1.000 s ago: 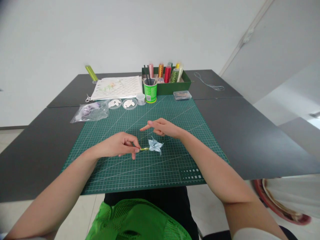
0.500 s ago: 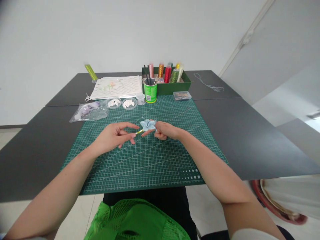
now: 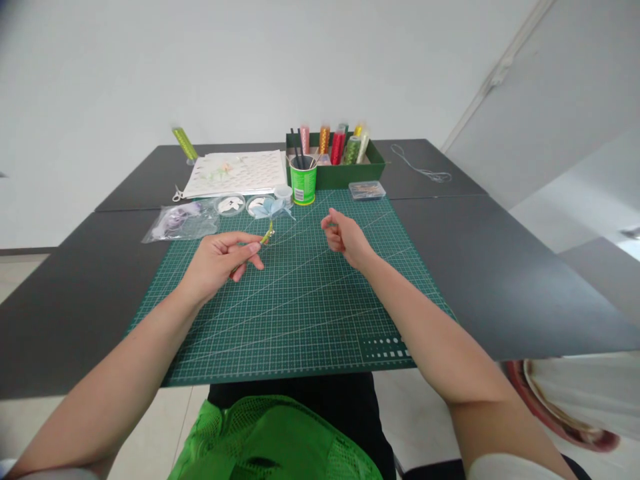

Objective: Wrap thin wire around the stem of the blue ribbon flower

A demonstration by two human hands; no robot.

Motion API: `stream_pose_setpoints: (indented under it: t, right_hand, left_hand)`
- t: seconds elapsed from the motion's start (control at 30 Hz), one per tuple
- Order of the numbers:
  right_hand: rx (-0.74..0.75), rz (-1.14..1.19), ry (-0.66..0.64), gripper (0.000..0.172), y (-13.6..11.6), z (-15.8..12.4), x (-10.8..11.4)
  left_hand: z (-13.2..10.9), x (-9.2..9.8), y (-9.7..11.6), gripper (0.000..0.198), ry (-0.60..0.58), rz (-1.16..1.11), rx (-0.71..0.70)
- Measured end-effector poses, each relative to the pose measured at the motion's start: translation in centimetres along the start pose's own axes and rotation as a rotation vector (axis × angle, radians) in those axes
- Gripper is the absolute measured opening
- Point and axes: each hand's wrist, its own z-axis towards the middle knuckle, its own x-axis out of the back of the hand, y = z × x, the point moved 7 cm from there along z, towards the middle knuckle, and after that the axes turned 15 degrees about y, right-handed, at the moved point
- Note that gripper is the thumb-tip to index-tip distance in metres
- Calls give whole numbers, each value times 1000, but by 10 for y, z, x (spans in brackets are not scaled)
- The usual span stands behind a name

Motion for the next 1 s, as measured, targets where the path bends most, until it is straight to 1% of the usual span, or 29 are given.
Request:
stream_pose_setpoints:
  t: [0.07, 0.1, 0.13, 0.17, 0.2, 0.23, 0.27, 0.3, 0.33, 0.37, 0.43, 0.5, 0.57, 0.6, 0.63, 0.73, 0.8, 0.93, 1.0]
  right_hand:
    - [233, -372, 271, 41, -13, 3, 21]
    - [358, -565, 391, 37, -23, 0, 27]
    - [473, -726, 480, 33, -31, -5, 28]
    - [568, -835, 531, 32, -38, -11, 25]
    - [642, -879, 543, 35, -42, -17, 20]
    - [696, -859, 513, 39, -44, -23, 12]
    - [726, -785, 447, 41, -44, -29, 2]
    - [729, -669, 343, 42, -42, -35, -10]
    - [703, -527, 212, 42, -39, -41, -23]
    - [638, -375, 84, 42, -35, -48, -35]
    - [426, -77, -161, 44, -24, -62, -60]
    - [243, 141, -302, 47, -18, -77, -77]
    - [130, 204, -362, 49, -15, -88, -87]
    - [111, 196, -350, 47, -15, -90, -88]
    - [110, 173, -311, 44, -15, -90, -86]
    - [134, 105, -103, 31, -18, -85, -73]
    - [105, 101, -3, 28, -17, -82, -66]
    - [15, 176, 74, 31, -14, -80, -63]
    - [-13, 206, 90, 33, -14, -80, -64]
  left_hand:
    - [0, 0, 0, 31, 2, -14, 8]
    - [0, 0, 0, 31, 3, -21, 15]
    - [0, -1, 0, 31, 1, -27, 21]
    - [0, -2, -1, 30, -2, -32, 28]
    - [0, -2, -1, 30, -6, -36, 34]
    - [0, -3, -2, 30, -11, -40, 37]
    - [0, -4, -3, 30, -16, -44, 39]
    - [-1, -5, -4, 30, -20, -48, 39]
    - [-1, -6, -5, 30, -22, -51, 39]
    - [-1, -7, -7, 30, -26, -52, 38]
    - [-2, -9, -10, 30, -36, -52, 36]
    - [-3, -12, -11, 29, -50, -50, 30]
    - [-4, -15, -11, 27, -55, -44, 18]
    - [-5, -16, -11, 26, -52, -37, 8]
    - [-6, -17, -10, 25, -44, -25, -6]
    - [-10, -19, -8, 25, -6, 34, -77]
    - [-13, -20, -8, 26, 23, 84, -123]
    - [-19, -21, -7, 24, 91, 170, -215]
    - [-20, -20, -9, 22, 117, 201, -222]
